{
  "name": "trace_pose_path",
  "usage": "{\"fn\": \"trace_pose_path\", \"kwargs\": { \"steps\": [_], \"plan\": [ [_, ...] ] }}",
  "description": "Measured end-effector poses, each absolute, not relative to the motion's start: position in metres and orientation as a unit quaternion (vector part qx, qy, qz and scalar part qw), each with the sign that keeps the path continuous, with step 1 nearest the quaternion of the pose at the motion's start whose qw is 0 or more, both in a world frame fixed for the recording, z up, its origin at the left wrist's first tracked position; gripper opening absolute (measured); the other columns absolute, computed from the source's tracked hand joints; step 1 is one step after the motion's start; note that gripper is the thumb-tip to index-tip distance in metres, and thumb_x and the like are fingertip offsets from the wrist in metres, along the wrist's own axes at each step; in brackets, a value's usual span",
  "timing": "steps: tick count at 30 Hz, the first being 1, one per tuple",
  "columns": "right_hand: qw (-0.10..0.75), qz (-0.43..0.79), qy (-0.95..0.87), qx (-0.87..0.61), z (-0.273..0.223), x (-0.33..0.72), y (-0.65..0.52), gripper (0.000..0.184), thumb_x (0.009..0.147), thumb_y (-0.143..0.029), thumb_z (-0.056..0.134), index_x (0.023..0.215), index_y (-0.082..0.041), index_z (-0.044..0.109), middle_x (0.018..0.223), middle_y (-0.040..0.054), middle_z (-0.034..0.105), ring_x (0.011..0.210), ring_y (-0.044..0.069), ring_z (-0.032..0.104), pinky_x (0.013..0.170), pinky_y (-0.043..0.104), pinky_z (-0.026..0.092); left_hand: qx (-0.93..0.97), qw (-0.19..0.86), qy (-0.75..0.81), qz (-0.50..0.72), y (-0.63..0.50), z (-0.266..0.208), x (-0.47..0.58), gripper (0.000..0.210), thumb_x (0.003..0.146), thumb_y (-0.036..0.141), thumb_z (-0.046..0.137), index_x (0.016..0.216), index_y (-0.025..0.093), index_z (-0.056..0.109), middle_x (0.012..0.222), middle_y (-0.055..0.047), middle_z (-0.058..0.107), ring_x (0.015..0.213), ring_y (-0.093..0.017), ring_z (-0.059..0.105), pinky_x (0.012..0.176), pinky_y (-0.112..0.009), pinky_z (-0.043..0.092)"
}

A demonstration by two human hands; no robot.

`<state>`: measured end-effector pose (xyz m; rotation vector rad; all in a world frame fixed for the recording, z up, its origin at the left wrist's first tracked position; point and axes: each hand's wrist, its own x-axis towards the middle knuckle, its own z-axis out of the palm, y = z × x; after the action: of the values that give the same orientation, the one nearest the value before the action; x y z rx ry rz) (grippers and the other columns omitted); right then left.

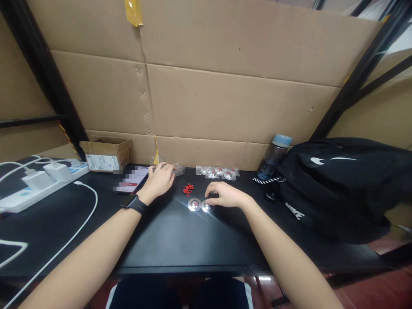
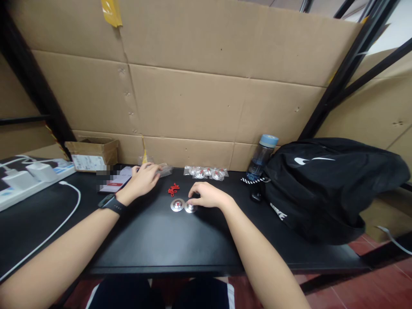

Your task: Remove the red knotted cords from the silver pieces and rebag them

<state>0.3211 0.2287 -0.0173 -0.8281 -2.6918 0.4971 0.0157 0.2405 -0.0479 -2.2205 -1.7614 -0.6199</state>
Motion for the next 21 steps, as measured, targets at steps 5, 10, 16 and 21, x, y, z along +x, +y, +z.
{"fn": "trace_pose_path", "kwargs": {
  "steps": [5,10,16,21],
  "plan": [
    [0.132,0.161,-0.937,-0.281,-0.017,0.320,0.228,0.021,0.085,-0.038,0.073,0.098,-0.021,0.076,0.102,0.0069,0.071,0.094,0.021,0.066,0.086,0.033,0.050,-0.751,0.126,-0.611,-0.215,0.238,-0.044,0.014,0.040,0.098,0.025,0.035,0.130,0.024,0.058,0.136,-0.012,0.062,0.130,-0.031,0.045,0.104,-0.056,0.028],
    [0.133,0.159,-0.937,-0.282,-0.018,0.320,0.228,0.023,0.086,-0.039,0.073,0.098,-0.020,0.076,0.104,0.0074,0.072,0.096,0.022,0.067,0.088,0.034,0.051,-0.739,0.149,-0.619,-0.221,0.235,-0.041,0.013,0.044,0.097,0.022,0.034,0.135,0.023,0.056,0.143,-0.012,0.057,0.133,-0.031,0.043,0.104,-0.056,0.027],
    [0.134,0.157,-0.938,-0.277,-0.018,0.321,0.229,0.023,0.085,-0.038,0.074,0.099,-0.020,0.077,0.105,0.0077,0.071,0.096,0.023,0.067,0.090,0.036,0.050,-0.719,0.174,-0.618,-0.267,0.225,-0.027,0.017,0.048,0.098,0.021,0.034,0.143,0.023,0.049,0.150,-0.011,0.051,0.137,-0.030,0.040,0.105,-0.053,0.025],
    [0.135,0.170,-0.942,-0.258,-0.018,0.320,0.228,0.020,0.079,-0.034,0.079,0.095,-0.022,0.079,0.103,0.0058,0.071,0.094,0.021,0.066,0.091,0.033,0.049,-0.759,0.145,-0.552,-0.312,0.219,-0.025,0.035,0.046,0.100,0.023,0.035,0.143,0.025,0.049,0.150,-0.009,0.051,0.134,-0.028,0.044,0.103,-0.048,0.028]
  ]
}}
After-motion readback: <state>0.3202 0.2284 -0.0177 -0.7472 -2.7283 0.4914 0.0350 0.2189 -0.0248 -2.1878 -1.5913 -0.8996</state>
